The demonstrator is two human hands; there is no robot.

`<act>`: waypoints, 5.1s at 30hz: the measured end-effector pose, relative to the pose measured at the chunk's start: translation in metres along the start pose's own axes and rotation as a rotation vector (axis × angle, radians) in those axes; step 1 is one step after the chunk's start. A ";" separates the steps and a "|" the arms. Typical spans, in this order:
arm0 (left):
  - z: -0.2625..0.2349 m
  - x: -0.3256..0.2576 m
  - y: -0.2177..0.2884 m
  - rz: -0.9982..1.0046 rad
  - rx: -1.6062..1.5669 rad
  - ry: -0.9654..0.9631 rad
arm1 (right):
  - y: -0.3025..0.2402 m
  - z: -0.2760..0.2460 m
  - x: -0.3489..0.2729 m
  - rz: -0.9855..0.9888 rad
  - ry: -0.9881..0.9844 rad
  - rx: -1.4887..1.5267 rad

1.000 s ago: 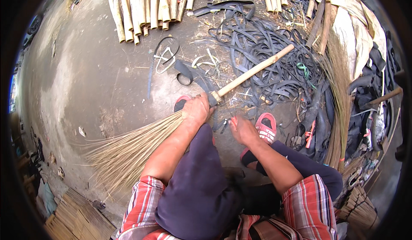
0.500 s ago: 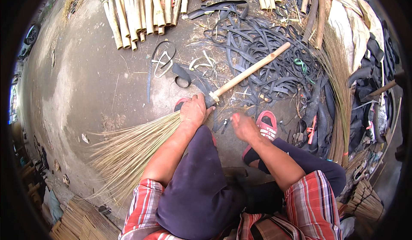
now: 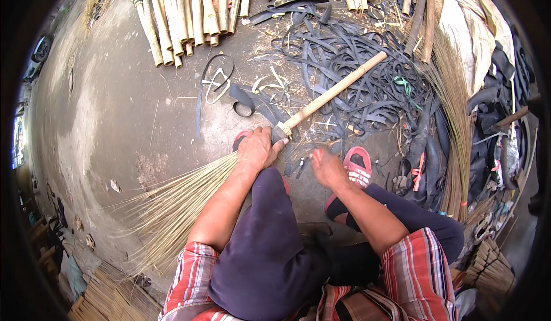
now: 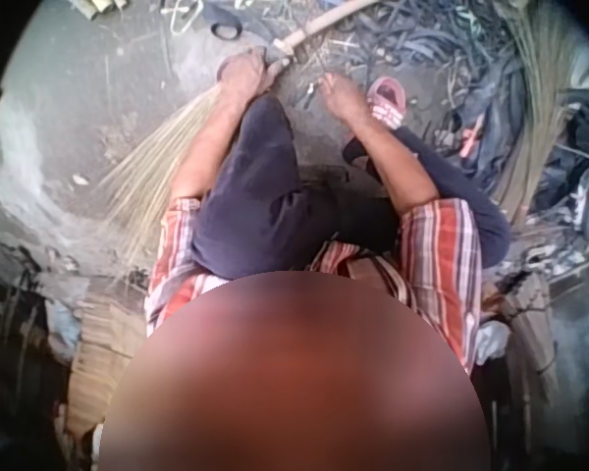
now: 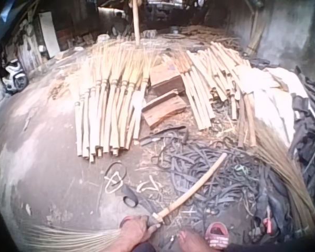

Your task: The person sits on the floor and assembles a broom by bundling straw-like bristles, attaching them to a wooden handle, and securing the bundle with black rubber strips. They use scissors to trim excess material and place the finished broom with others nearby.

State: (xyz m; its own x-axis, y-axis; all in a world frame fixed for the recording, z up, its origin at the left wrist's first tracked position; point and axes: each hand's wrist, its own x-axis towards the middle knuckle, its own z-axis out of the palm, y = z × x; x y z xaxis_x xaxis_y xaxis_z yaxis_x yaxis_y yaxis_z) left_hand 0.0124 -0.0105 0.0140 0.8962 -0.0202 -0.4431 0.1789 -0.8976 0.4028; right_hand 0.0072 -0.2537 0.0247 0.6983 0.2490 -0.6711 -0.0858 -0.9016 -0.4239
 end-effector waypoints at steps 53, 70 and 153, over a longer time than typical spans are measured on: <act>-0.034 -0.016 -0.022 -0.083 0.026 -0.161 | -0.028 0.038 0.037 -0.271 0.221 0.330; 0.009 -0.048 0.002 0.078 0.056 0.149 | -0.104 -0.069 0.125 0.020 0.186 0.984; 0.026 -0.012 0.006 -0.018 0.031 0.221 | -0.068 0.018 0.083 0.039 -0.020 0.782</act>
State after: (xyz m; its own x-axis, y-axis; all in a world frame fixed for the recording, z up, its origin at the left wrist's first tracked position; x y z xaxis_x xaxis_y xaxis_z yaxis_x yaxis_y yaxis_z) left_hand -0.0080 -0.0272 0.0013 0.9609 0.0897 -0.2620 0.1860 -0.9100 0.3705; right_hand 0.0584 -0.1652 -0.0124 0.6722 0.2349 -0.7021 -0.5912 -0.4006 -0.7000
